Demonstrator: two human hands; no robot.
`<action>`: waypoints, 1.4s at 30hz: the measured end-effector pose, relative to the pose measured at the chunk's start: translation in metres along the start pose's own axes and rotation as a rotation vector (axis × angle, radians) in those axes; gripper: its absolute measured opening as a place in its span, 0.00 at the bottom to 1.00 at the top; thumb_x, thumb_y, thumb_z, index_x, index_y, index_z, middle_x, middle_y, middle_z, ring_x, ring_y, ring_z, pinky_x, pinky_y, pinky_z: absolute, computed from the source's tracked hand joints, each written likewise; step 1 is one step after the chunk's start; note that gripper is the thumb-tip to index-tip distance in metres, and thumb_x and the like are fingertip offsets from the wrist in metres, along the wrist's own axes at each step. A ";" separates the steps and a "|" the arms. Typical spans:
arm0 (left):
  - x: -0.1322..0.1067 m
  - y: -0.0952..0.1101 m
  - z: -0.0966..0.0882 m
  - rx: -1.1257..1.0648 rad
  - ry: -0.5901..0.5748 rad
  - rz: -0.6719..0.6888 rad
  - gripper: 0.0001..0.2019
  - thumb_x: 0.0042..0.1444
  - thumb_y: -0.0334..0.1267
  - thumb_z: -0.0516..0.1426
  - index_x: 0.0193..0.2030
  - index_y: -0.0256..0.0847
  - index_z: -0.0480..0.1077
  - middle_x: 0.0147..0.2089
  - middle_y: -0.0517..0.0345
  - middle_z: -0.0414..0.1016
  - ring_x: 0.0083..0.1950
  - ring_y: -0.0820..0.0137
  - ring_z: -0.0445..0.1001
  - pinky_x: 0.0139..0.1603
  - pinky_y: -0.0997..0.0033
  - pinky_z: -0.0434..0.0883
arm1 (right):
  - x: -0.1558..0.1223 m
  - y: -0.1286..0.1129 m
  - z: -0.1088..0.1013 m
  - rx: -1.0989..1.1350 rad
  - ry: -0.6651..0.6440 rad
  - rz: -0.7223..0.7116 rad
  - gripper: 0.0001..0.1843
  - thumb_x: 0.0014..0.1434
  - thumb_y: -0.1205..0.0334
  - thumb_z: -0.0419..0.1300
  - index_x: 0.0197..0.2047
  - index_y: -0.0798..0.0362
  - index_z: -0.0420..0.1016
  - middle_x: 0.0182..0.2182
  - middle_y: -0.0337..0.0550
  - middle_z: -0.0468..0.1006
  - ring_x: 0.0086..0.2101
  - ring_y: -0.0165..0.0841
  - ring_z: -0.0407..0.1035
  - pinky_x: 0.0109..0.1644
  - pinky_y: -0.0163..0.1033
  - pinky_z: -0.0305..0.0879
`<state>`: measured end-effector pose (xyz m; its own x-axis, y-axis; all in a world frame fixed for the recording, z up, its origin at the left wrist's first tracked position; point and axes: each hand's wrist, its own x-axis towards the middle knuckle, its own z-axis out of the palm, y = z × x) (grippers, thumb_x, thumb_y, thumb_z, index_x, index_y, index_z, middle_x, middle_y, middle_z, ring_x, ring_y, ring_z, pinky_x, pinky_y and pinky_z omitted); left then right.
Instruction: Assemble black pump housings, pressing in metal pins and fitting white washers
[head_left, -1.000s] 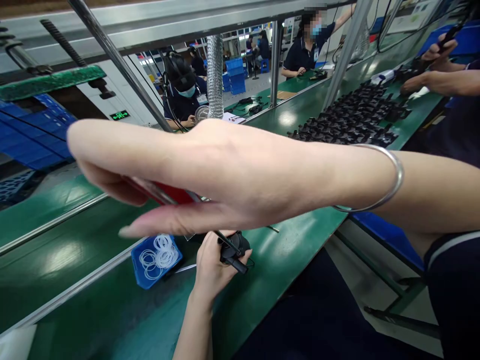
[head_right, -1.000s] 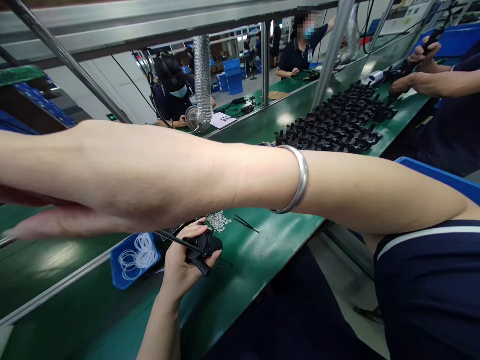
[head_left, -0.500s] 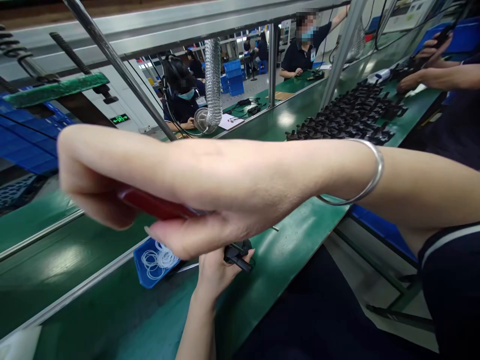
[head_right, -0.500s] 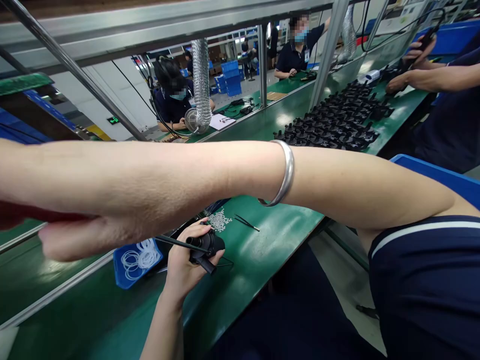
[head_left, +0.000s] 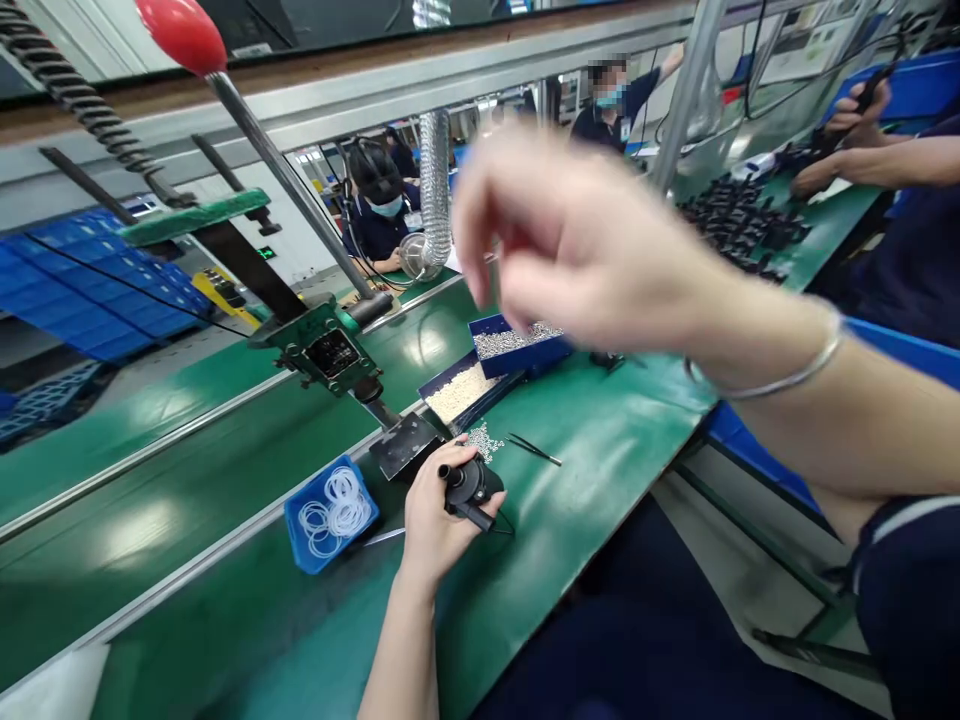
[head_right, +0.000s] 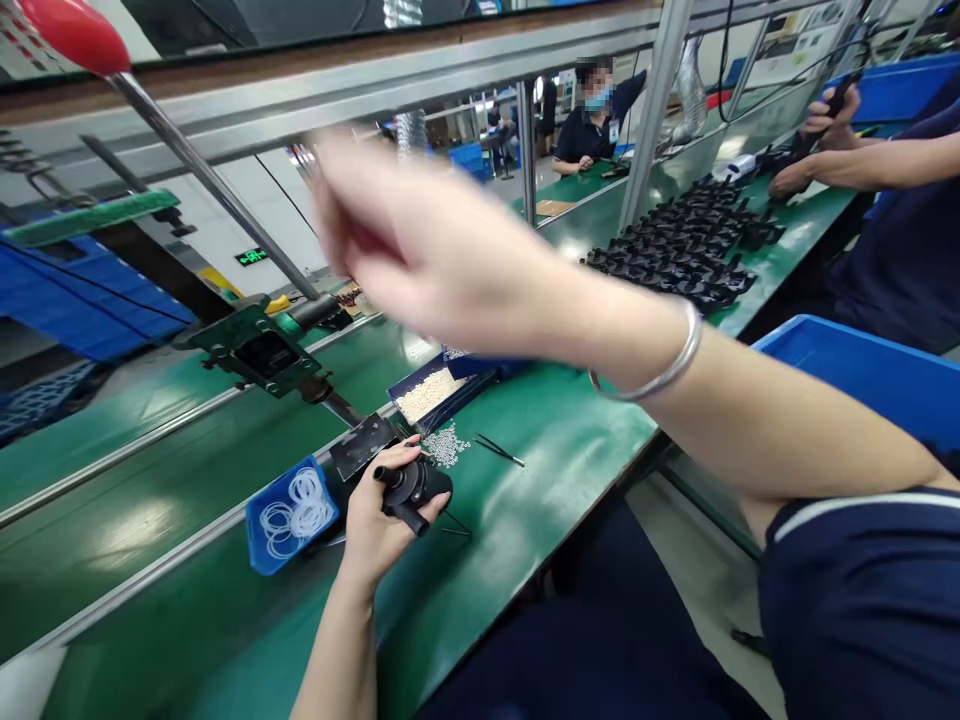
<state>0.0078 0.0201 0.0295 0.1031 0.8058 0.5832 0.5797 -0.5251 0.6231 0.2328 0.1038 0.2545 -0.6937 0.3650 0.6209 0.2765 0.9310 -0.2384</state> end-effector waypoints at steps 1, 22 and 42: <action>0.000 -0.001 -0.001 -0.025 0.012 -0.030 0.25 0.50 0.39 0.69 0.53 0.43 0.69 0.54 0.48 0.74 0.61 0.54 0.73 0.62 0.48 0.70 | -0.021 0.004 0.018 0.063 -0.099 0.098 0.11 0.57 0.79 0.49 0.38 0.60 0.70 0.35 0.40 0.71 0.36 0.26 0.68 0.42 0.31 0.65; -0.003 0.006 0.016 -1.047 0.333 -0.809 0.31 0.51 0.68 0.60 0.55 0.50 0.71 0.52 0.53 0.78 0.62 0.53 0.73 0.54 0.51 0.77 | -0.182 -0.014 0.120 0.536 -0.133 0.607 0.16 0.69 0.52 0.54 0.43 0.53 0.79 0.21 0.35 0.70 0.21 0.25 0.62 0.26 0.31 0.55; 0.001 0.024 0.020 -1.337 0.247 -1.058 0.29 0.58 0.64 0.57 0.55 0.44 0.72 0.50 0.52 0.79 0.62 0.51 0.73 0.46 0.58 0.83 | -0.179 -0.014 0.107 0.491 -0.119 0.614 0.19 0.69 0.54 0.55 0.59 0.48 0.73 0.18 0.30 0.60 0.20 0.25 0.56 0.26 0.31 0.55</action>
<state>0.0377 0.0136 0.0345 -0.0410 0.9343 -0.3542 -0.7269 0.2154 0.6521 0.2820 0.0262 0.0665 -0.5864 0.7864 0.1941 0.3272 0.4492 -0.8314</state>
